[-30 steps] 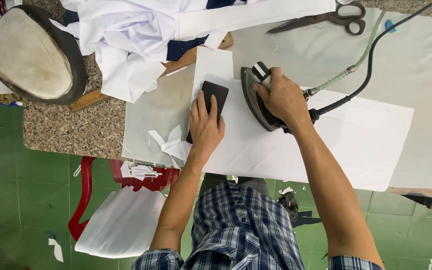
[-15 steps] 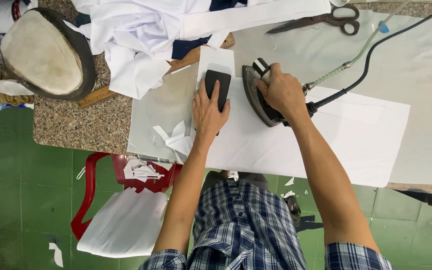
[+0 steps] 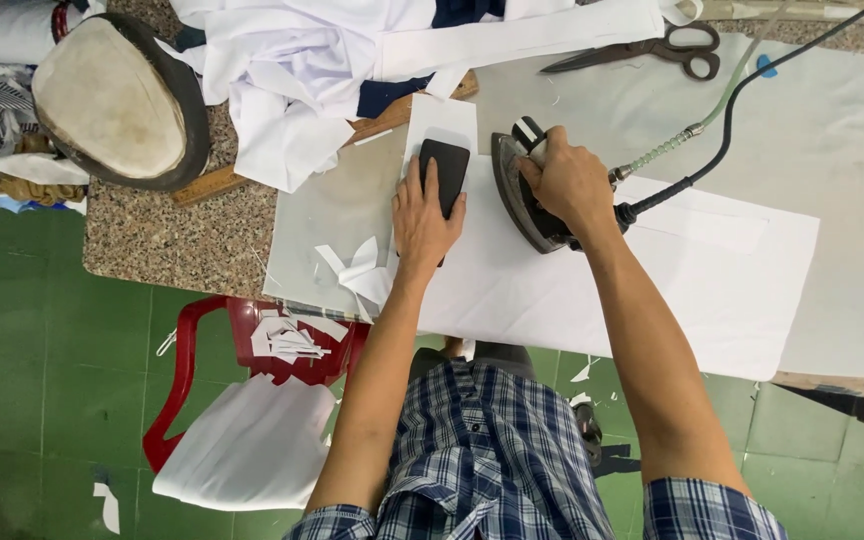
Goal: Ironing and preparing white fabric pieces on a workstation using a steam iron and a weight.
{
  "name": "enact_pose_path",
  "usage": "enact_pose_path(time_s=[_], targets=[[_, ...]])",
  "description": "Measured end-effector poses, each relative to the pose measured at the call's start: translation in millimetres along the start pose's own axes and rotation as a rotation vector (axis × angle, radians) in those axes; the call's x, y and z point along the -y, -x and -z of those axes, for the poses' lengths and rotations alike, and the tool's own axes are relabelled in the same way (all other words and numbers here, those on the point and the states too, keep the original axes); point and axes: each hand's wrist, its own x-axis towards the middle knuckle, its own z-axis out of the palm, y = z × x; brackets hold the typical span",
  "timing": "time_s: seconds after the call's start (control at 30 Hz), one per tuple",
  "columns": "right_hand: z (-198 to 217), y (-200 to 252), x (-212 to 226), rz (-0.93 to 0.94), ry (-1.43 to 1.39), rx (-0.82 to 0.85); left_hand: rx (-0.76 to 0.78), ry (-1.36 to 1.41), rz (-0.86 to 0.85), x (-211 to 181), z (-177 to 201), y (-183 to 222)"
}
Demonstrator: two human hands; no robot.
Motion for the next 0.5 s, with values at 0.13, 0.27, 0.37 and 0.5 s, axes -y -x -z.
enact_pose_path(time_s=[0.13,0.27,0.37,0.5], targets=[[-1.8,-0.9,-3.1,0.008,-0.006,0.020,-0.022,-0.012,-0.023,-1.5,1.0,-1.4],[-0.1,0.1,-3.8,0.021,-0.022,0.020,-0.055,-0.059,-0.047,-2.0,-0.1,0.0],[2.6,0.7,-2.4,0.034,-0.021,0.023,-0.066,-0.062,-0.042,-2.9,-0.3,-1.3],[4.5,2.7,-0.4,0.031,-0.027,0.036,-0.035,-0.053,-0.013,-2.3,-1.7,0.3]])
